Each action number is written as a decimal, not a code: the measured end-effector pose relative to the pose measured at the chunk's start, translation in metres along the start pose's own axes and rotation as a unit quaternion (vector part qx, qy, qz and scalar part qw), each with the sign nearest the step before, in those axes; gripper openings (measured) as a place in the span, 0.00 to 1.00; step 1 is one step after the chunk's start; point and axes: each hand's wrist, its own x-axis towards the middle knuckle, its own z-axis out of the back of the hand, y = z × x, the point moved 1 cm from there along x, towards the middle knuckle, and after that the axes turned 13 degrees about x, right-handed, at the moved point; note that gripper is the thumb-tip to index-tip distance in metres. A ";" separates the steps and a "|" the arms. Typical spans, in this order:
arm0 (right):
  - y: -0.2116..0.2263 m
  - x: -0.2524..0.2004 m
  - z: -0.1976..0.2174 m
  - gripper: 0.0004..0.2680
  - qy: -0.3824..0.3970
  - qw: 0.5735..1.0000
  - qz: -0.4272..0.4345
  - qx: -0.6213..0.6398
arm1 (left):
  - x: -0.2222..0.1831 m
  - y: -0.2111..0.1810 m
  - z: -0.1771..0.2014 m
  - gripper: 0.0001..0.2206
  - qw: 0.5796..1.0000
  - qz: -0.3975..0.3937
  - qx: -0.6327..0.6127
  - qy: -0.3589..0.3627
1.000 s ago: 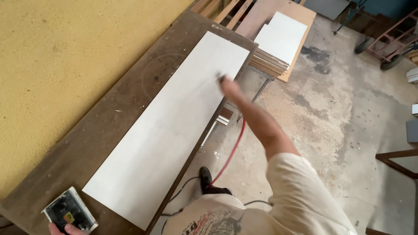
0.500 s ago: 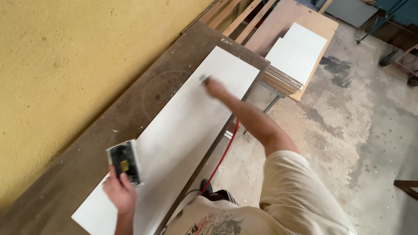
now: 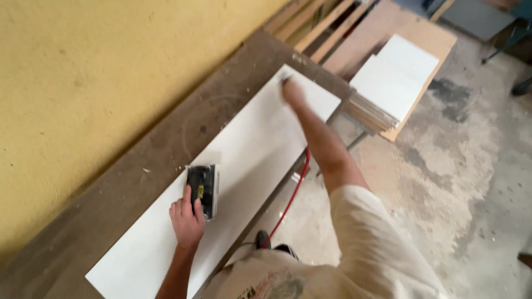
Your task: Sanding a white board with a manual block and cleaning it with a compressed air nozzle.
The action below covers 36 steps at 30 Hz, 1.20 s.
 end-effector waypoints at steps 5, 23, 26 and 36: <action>0.103 -0.158 0.078 0.15 0.162 0.986 -0.035 0.025 | -0.019 0.008 -0.007 0.21 0.997 0.051 -0.024 0.044; 0.073 -0.314 0.126 0.18 0.175 0.980 -0.092 -0.025 | -0.054 0.036 0.023 0.19 0.998 0.042 -0.007 -0.039; 0.102 -0.360 0.112 0.14 0.262 0.958 -0.083 -0.085 | -0.061 0.046 0.030 0.19 0.998 0.052 -0.010 -0.032; 0.227 -0.481 0.064 0.13 0.260 0.961 0.089 -0.015 | -0.102 0.077 0.088 0.20 0.997 0.033 -0.028 -0.070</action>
